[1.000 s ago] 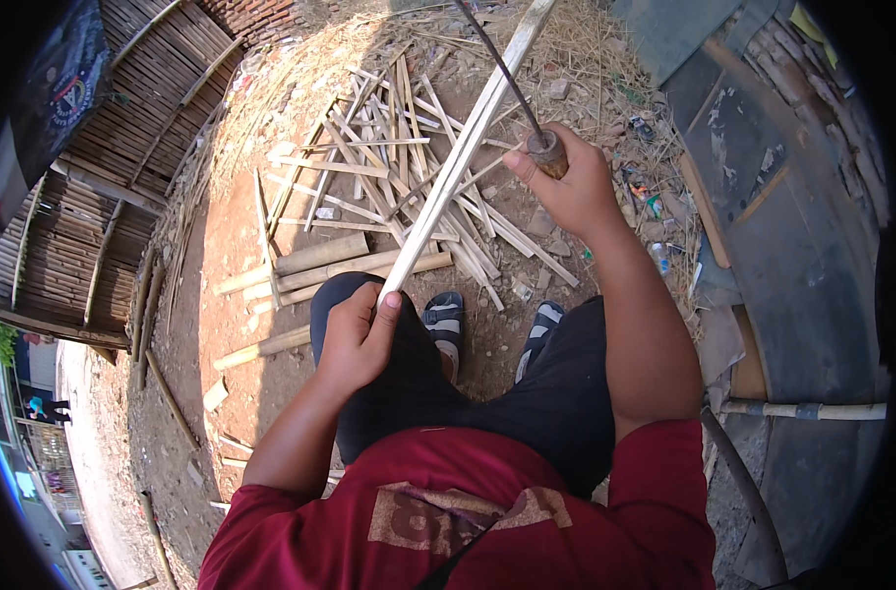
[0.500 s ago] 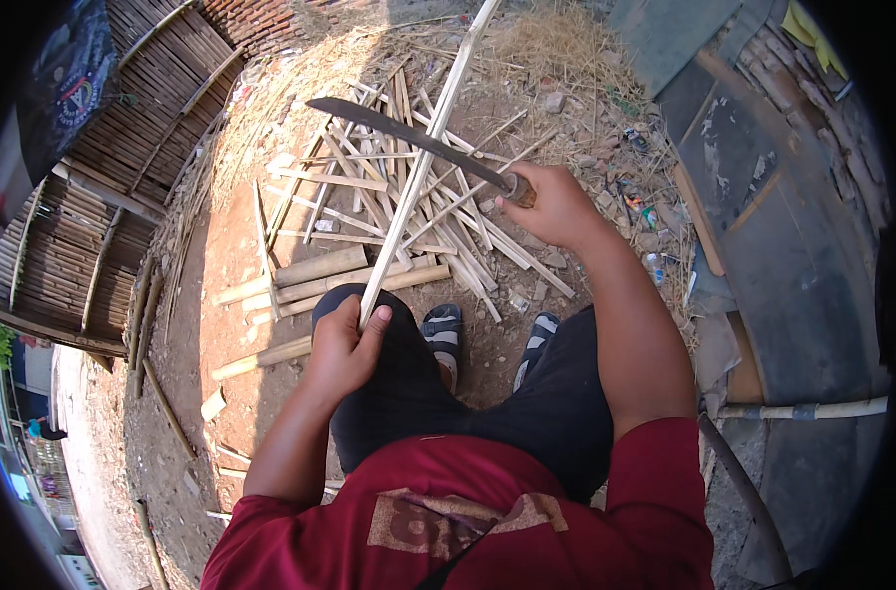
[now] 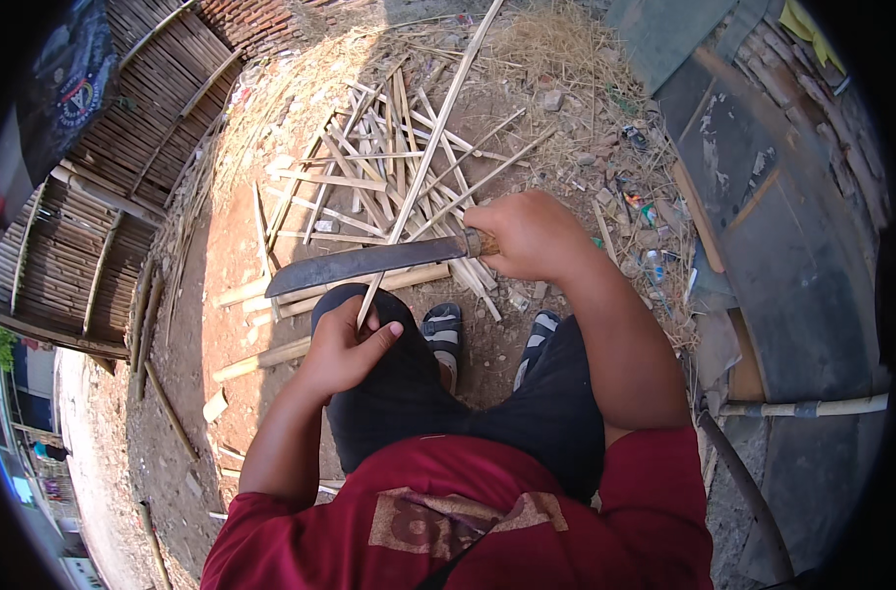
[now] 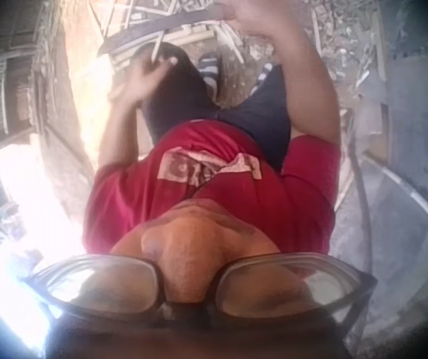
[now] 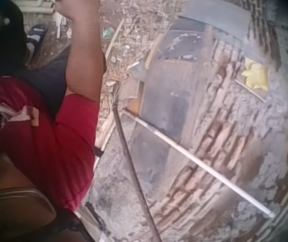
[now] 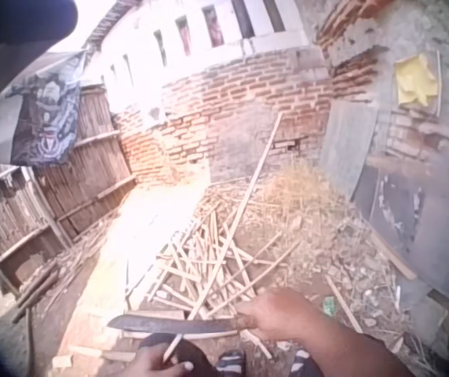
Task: The person shaves a thin strip of wood using a large blade, drawing the blade along the wood while holding it by hand.
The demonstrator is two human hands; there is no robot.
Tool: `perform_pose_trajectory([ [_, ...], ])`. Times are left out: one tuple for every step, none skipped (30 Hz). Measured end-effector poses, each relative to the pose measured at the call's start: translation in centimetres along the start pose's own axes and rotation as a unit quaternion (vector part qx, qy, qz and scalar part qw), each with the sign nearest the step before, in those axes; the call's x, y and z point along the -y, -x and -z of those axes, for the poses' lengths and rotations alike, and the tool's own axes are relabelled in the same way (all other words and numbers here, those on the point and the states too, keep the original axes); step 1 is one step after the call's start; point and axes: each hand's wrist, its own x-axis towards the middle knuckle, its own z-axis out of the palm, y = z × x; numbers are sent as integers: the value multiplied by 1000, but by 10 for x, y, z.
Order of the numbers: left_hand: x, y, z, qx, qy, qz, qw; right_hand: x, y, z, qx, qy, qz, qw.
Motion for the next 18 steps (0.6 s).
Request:
perform_pose_trajectory([
  [2, 0, 0, -30, -40, -10, 999, 0, 0, 3, 15, -5, -19, 1000],
  [1, 2, 2, -43, -88, -12, 995, -4, -1, 4, 31, -10, -37, 999],
  [-8, -1, 2, -48, -134, -26, 990, -41, 4, 3, -49, -80, -73, 993],
  [-12, -1, 4, -61, -180, -34, 981, -56, 7, 13, -84, -92, -123, 985],
  [-12, 2, 6, -60, -179, -45, 981, -66, 8, 22, -118, -105, -171, 973],
  [-11, 6, 7, -59, -178, -53, 981, -64, 4, 28, -149, -119, -218, 957],
  [-11, 9, 8, -57, -177, -61, 981, -57, 2, 27, -117, -116, -191, 968],
  [-13, 7, 9, -67, -194, -69, 976, -45, 2, 21, -85, -111, -164, 976],
  [-14, 7, 8, -74, -211, -75, 972, -29, 3, 15, -51, -107, -139, 983],
  [-13, 7, 7, -78, -227, -81, 967, -12, 4, 12, -31, -50, -84, 995],
  [-10, 10, 9, -79, -235, -75, 966, 5, 2, 5, -10, 2, -24, 1000],
  [-10, 9, 9, -76, -239, -77, 965, 13, 4, 8, 9, 62, 30, 998],
  [-9, 9, 11, -74, -243, -79, 964, 11, 3, 13, 36, 64, 5, 997],
  [-6, 10, 13, -77, -250, -77, 962, -5, 0, 10, -1, 11, -51, 999],
  [-3, 9, 15, -76, -254, -83, 961, -35, 3, 11, -42, -35, -113, 992],
  [2, 10, 18, -79, -261, -86, 958, -59, 4, 15, -84, -84, -169, 978],
  [14, 10, 19, -86, -257, -106, 957, -70, 5, 23, -113, -75, -215, 967],
  [14, 12, 19, -86, -257, -101, 957, -66, 5, 24, -90, -81, -204, 972],
])
